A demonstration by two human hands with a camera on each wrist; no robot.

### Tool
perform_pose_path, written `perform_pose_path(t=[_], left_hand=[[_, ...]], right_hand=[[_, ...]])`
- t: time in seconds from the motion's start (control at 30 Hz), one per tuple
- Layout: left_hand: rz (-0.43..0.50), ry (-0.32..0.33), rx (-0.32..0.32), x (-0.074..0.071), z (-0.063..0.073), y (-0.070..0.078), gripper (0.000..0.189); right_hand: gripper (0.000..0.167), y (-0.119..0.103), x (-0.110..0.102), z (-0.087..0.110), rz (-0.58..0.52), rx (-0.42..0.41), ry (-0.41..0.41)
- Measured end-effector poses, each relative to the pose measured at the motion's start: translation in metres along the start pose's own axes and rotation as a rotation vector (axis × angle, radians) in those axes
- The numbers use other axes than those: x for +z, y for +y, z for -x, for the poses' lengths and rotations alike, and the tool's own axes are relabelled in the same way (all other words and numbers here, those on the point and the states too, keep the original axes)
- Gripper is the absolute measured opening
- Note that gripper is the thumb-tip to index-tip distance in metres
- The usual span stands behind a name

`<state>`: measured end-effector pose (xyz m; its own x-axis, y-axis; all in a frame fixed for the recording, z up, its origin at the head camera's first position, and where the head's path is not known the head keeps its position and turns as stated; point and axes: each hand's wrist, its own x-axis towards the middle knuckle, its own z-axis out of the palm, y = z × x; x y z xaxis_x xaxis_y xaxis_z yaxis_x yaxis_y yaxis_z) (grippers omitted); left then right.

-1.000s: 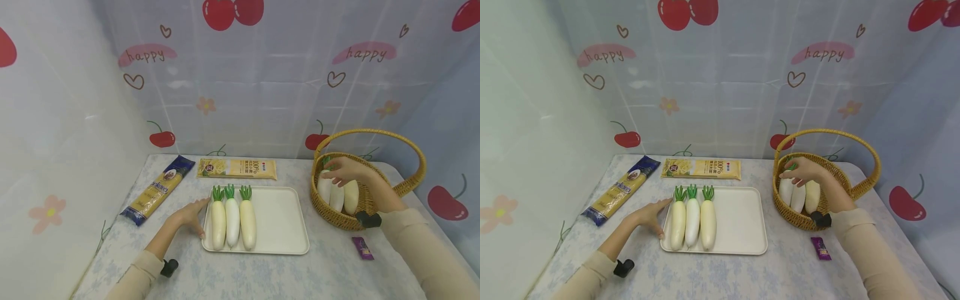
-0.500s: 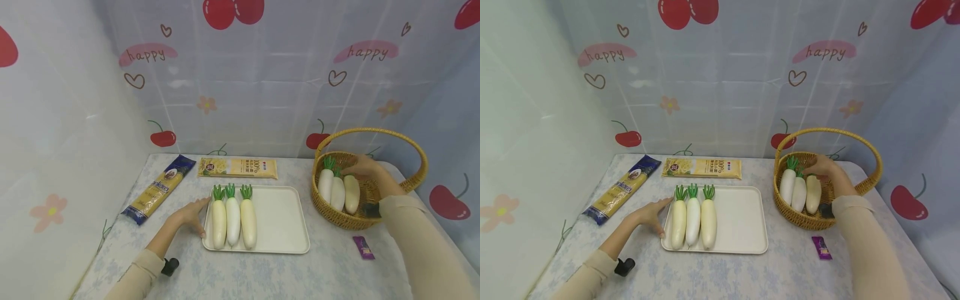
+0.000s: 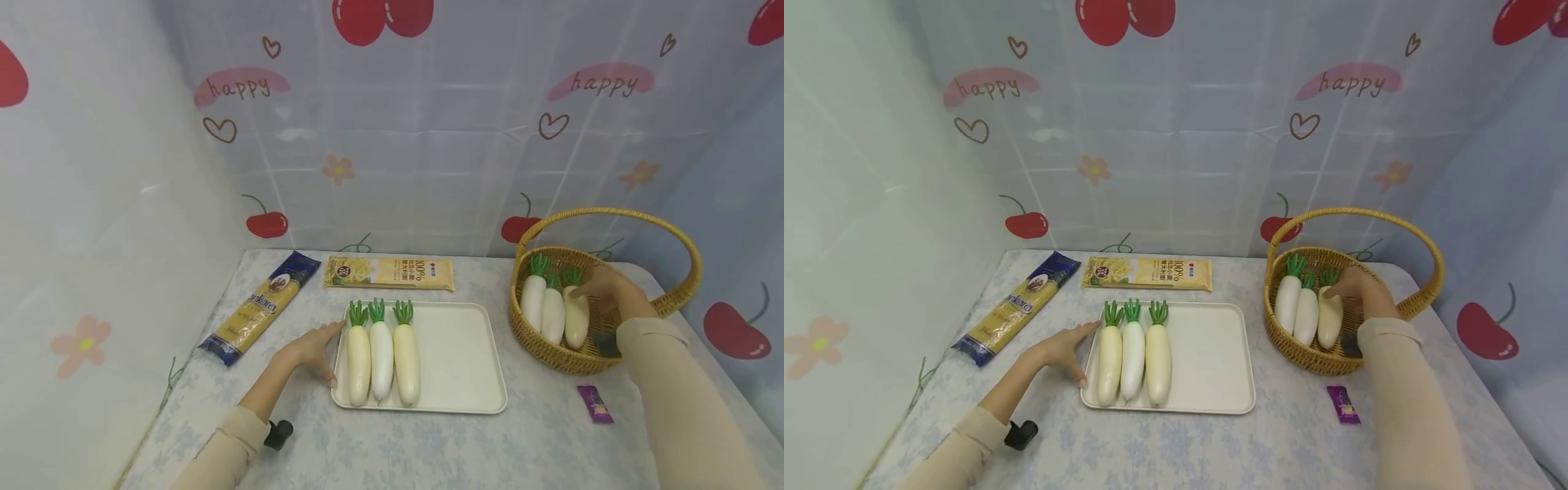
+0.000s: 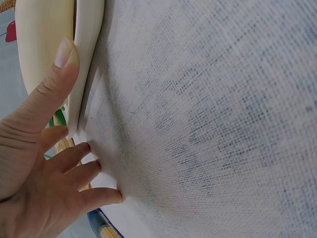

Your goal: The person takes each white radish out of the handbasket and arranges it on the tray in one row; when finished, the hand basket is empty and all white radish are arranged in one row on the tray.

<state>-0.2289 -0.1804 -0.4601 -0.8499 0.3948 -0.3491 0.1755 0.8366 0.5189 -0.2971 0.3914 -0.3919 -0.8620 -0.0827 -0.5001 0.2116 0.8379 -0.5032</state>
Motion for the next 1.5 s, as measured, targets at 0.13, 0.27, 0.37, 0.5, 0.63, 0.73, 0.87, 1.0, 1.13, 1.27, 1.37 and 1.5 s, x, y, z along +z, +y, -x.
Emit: perform_pose_path(t=[0.13,0.27,0.37,0.5,0.63,0.73,0.87,1.0,1.13,1.27,1.37,1.5], left_hand=[[0.005,-0.002,-0.01,-0.001,0.0,0.0,0.122],[0.013,-0.004,-0.018,-0.001,0.0,0.0,0.122],[0.014,-0.004,-0.015,0.0,0.0,0.0,0.122],[0.01,-0.005,-0.006,0.0,-0.001,-0.001,0.121],[0.005,-0.003,-0.006,0.0,-0.002,-0.001,0.121],[0.001,-0.002,-0.007,0.0,-0.001,-0.001,0.122],[-0.005,-0.003,-0.004,0.0,-0.001,-0.001,0.121],[-0.005,-0.004,-0.006,0.001,-0.002,-0.001,0.121],[-0.002,-0.006,-0.007,0.0,-0.002,0.0,0.121],[0.0,-0.003,-0.007,-0.001,0.0,0.001,0.121],[0.001,-0.001,-0.008,-0.001,0.0,0.001,0.121],[0.002,-0.005,-0.011,-0.001,-0.001,0.0,0.121]], right_hand=[[0.076,-0.002,0.002,0.005,-0.038,0.018,-0.066],[0.065,0.001,0.007,0.003,-0.128,0.014,-0.094],[0.078,0.004,0.011,-0.001,-0.217,0.043,-0.121],[0.095,0.008,0.014,-0.006,-0.321,0.085,-0.165],[0.091,0.012,0.017,-0.009,-0.407,0.108,-0.226],[0.09,0.013,0.018,-0.011,-0.446,0.118,-0.264],[0.098,0.014,0.018,-0.011,-0.465,0.139,-0.28],[0.102,0.013,0.018,-0.01,-0.447,0.157,-0.281],[0.103,0.013,0.016,-0.009,-0.368,0.163,-0.252],[0.101,0.014,0.015,-0.007,-0.271,0.145,-0.202],[0.095,0.015,0.014,-0.005,-0.262,0.125,-0.18],[0.085,0.014,0.012,-0.003,-0.256,0.092,-0.16]])
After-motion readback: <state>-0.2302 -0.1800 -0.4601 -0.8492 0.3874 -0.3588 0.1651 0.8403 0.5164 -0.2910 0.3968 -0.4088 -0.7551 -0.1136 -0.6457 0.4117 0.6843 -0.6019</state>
